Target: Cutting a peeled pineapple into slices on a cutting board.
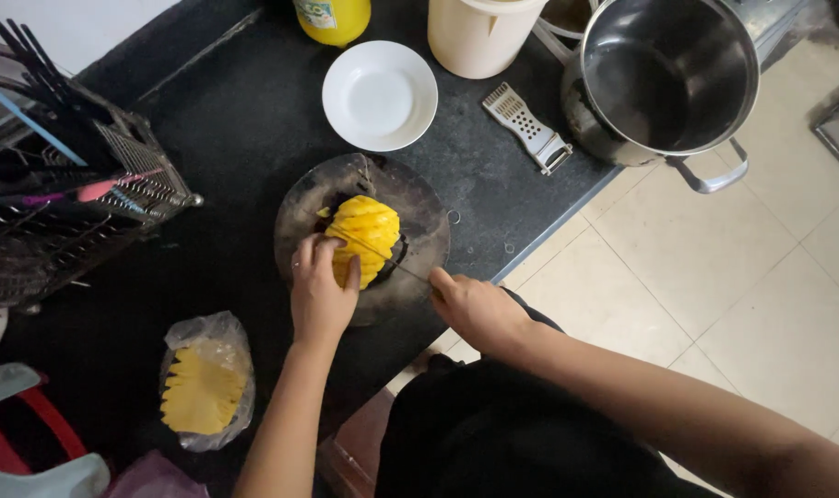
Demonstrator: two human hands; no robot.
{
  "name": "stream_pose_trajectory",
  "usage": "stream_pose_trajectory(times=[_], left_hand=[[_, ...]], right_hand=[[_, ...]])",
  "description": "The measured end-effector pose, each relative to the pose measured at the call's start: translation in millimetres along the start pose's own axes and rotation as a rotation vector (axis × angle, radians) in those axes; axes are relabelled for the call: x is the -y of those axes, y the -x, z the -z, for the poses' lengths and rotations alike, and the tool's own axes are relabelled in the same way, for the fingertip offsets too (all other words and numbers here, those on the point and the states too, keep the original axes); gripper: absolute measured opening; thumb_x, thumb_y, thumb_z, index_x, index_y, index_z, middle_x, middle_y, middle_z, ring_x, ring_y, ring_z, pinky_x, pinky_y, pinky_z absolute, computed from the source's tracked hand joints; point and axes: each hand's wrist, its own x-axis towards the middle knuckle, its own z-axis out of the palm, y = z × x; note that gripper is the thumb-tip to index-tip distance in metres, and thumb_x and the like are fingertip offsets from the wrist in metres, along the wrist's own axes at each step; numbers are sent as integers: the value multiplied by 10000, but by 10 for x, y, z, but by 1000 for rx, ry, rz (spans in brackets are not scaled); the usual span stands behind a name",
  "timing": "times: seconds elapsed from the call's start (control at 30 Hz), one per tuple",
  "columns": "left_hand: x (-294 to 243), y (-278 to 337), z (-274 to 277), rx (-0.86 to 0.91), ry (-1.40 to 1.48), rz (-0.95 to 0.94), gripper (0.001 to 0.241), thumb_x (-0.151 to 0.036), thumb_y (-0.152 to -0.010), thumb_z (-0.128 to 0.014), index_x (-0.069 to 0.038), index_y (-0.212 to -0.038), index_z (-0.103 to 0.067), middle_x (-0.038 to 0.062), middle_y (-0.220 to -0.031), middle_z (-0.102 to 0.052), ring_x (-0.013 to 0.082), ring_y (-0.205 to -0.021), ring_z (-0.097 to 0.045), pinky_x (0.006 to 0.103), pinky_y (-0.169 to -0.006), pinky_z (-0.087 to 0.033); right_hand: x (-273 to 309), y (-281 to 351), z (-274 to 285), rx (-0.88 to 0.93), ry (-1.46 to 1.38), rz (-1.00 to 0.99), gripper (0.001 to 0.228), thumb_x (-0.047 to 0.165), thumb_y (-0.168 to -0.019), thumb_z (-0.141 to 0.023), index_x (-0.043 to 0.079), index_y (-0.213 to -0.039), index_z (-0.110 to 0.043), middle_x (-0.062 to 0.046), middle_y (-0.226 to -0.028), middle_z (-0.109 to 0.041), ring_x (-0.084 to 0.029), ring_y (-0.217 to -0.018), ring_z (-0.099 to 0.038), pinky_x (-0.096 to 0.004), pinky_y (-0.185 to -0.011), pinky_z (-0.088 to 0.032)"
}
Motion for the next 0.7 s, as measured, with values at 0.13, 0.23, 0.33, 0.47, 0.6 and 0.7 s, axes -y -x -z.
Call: stream_pose_trajectory(times=[0.13,0.23,0.33,0.47,0.6,0.7], left_hand=[[56,23,-81,-34,-3,-1,292,-199,-908,-750,-99,-1150,-621,127,-1252,-548,452,-1228,-610,518,-900,-613],[103,10,-110,-56,-6,-14,300,-221,-899,-761,-108,-1142,-625,138,-1241,-552,445,-1201,-619,518,-901,-607],[106,0,-106,-56,-4,-6,302,-244,-897,-763,-126,-1139,-626,118,-1229,-558,420,-1204,-624,500,-900,-607],[60,-4,-57,-37,39,-3,255,-209,-934,-740,-115,-1133,-611,94,-1209,-547,393,-1182,-634,474,-884,-615],[87,-11,-75,-23,80,-7,248,-218,-957,-715,-111,-1150,-602,94,-1227,-526,406,-1183,-625,484,-877,-619],[51,13,-23,-6,95,12,223,-201,-984,-701,-104,-1165,-615,91,-1240,-526,401,-1193,-629,467,-873,-628]], right_hand=[[40,81,49,5,-21,-14,189,320,-1049,-495,168,-1160,-478,-218,-916,-679,-540,-807,-727,-639,-696,-614],[54,65,40,16,-47,-33,195,344,-1053,-461,188,-1171,-477,-199,-955,-689,-530,-834,-727,-637,-704,-613],[16,-6,-22,56,-24,-71,210,338,-1054,-474,180,-1192,-490,-211,-928,-692,-527,-840,-738,-624,-737,-618],[-136,-324,-432,86,-11,-67,223,320,-1042,-473,200,-1230,-479,-193,-915,-712,-496,-853,-751,-608,-746,-623],[-269,-524,-858,48,9,-51,238,311,-1063,-452,225,-1285,-461,-177,-899,-709,-494,-845,-760,-592,-760,-629],[-235,-506,-673,52,-47,-28,226,350,-1047,-452,185,-1199,-479,-216,-926,-704,-520,-865,-743,-611,-778,-615]])
